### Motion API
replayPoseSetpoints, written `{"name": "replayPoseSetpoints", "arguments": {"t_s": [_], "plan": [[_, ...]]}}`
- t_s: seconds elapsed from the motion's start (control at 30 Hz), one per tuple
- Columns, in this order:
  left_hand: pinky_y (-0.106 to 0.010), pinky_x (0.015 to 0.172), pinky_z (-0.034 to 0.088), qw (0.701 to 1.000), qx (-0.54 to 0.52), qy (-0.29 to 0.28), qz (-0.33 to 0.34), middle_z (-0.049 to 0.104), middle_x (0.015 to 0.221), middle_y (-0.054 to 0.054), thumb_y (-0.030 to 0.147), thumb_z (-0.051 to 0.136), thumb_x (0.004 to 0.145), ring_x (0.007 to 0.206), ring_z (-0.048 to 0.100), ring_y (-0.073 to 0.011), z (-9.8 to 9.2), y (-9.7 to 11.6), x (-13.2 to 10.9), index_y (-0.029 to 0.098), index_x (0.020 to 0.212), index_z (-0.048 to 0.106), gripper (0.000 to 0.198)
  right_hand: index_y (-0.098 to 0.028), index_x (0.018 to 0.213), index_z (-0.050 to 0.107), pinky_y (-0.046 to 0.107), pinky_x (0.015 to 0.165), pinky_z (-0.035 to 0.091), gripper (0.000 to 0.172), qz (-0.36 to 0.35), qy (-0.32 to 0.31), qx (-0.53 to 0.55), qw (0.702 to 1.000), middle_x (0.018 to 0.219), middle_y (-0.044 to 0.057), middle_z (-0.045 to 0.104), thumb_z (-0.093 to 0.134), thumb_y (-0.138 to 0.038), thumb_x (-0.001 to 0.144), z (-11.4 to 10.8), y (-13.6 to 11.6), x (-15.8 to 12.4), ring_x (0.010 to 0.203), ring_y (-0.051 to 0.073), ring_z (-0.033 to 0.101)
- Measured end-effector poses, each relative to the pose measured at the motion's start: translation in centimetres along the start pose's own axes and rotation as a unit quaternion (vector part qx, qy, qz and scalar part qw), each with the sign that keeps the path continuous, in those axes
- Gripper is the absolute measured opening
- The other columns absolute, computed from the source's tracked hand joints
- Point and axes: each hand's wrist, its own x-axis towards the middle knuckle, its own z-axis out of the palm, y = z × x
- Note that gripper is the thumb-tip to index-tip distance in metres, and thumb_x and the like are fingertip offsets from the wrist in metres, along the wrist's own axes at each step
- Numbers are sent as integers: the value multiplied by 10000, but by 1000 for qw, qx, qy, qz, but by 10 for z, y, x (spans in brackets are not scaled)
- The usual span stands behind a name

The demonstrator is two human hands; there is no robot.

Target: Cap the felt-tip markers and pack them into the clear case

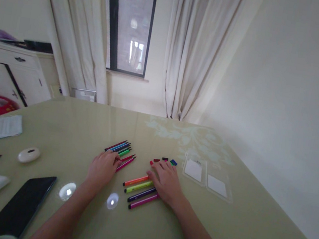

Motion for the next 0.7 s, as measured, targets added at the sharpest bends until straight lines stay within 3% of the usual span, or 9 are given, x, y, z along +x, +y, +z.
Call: {"name": "replayPoseSetpoints", "arguments": {"t_s": [0.2, 0.33, 0.43, 0.53, 0.63, 0.7], "plan": [[-408, 907, 486, 996, -53, 71, 14, 749, 1079, -103, 315, 491, 1016, 1015, 669, -293, -4, 6, 0, 214, 1011, 684, 217, -266, 1242, 708, 437, 1053, 380, 373, -12, 4, -15, 1000, 1302, 83, 691, 494, -516, 1067, 3, 3, -1, 1242, 287, 564], [-385, 845, 505, 979, -168, 110, 29, 774, 995, -80, 382, 511, 999, 939, 702, -282, -7, 12, 0, 231, 1003, 683, 229, -232, 1061, 748, 419, 991, 422, 275, 4, 22, 10, 1000, 1141, 85, 728, 565, -437, 1048, 2, 7, -2, 1111, 269, 612], [-370, 801, 530, 948, -290, 127, 39, 784, 960, -72, 451, 571, 960, 877, 716, -263, -8, 18, 1, 225, 989, 713, 269, -207, 981, 737, 402, 935, 461, 146, 30, 63, 74, 995, 1042, 86, 734, 629, -305, 997, 0, 12, -1, 1026, 258, 637], [-333, 734, 552, 900, -422, 88, 60, 790, 898, -68, 493, 678, 895, 796, 712, -230, -8, 25, 0, 203, 969, 764, 312, -205, 920, 712, 356, 836, 491, 95, 48, 132, 194, 971, 957, 65, 740, 628, -233, 955, -5, 18, 0, 909, 225, 654], [-296, 695, 564, 847, -529, 23, 54, 799, 869, -74, 495, 808, 790, 773, 717, -210, -10, 31, -3, 184, 939, 813, 344, -205, 916, 705, 311, 674, 476, 120, 82, 176, 305, 932, 887, 45, 747, 697, -324, 920, -15, 21, -1, 758, 195, 641], [-282, 729, 577, 815, -579, -3, 39, 811, 927, -83, 485, 841, 767, 820, 729, -203, -12, 34, -6, 187, 977, 830, 365, -202, 939, 717, 310, 663, 486, 198, 96, 187, 367, 906, 882, 48, 763, 749, -391, 889, -23, 22, -3, 758, 197, 660]]}}
